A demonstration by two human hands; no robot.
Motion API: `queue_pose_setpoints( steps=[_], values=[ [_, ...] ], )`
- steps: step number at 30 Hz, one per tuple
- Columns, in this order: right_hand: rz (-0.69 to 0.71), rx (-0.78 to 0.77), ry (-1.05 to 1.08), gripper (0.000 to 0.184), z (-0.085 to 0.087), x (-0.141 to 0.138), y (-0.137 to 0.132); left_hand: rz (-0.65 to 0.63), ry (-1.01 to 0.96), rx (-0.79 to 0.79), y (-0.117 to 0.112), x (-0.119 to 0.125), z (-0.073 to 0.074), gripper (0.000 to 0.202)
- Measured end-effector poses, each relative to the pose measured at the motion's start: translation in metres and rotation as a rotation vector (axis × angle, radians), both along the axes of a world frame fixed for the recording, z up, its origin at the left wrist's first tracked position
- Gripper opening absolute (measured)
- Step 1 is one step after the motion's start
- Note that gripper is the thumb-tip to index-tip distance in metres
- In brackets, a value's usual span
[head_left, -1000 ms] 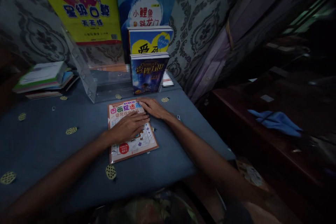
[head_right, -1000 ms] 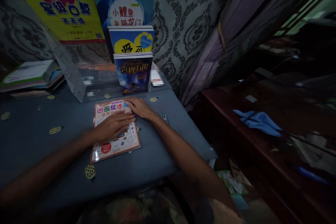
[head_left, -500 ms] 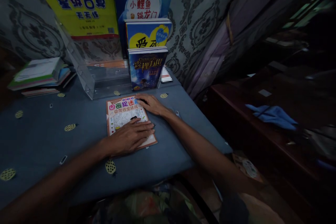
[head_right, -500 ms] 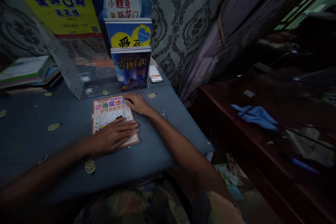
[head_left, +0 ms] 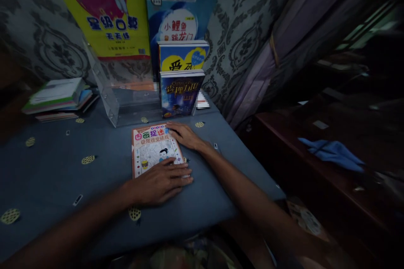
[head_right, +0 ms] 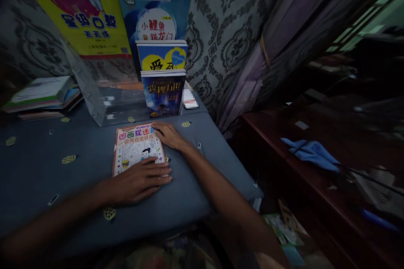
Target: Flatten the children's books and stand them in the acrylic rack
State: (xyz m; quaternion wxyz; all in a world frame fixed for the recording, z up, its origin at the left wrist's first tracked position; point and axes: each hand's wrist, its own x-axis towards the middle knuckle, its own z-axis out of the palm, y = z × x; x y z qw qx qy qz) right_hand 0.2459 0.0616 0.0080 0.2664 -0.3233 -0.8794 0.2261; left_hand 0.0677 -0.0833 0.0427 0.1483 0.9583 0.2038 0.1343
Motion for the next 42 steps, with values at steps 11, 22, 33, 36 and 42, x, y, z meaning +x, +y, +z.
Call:
queue_pose_setpoints(
  steps=[11, 22, 33, 36, 42],
  values=[
    [-0.163, 0.111, -0.321, 0.045, 0.017, -0.019, -0.019, 0.018, -0.013, 0.000, -0.003, 0.001, 0.001, 0.038],
    [-0.211, 0.162, -0.289, 0.042, 0.003, -0.011, -0.021, 0.019, -0.058, 0.025, -0.003, -0.001, -0.004, 0.037],
    [-0.042, 0.147, -0.194, 0.042, -0.001, 0.026, -0.066, 0.016, -0.045, 0.058, -0.004, -0.003, -0.005, 0.036],
    [-0.014, 0.118, -0.157, 0.042, -0.003, 0.037, -0.081, 0.000, -0.022, 0.073, -0.002, -0.003, -0.008, 0.037],
    [0.016, 0.034, -0.118, 0.043, 0.005, 0.054, -0.116, -0.028, -0.023, 0.165, -0.003, -0.004, -0.012, 0.035]
  ],
)
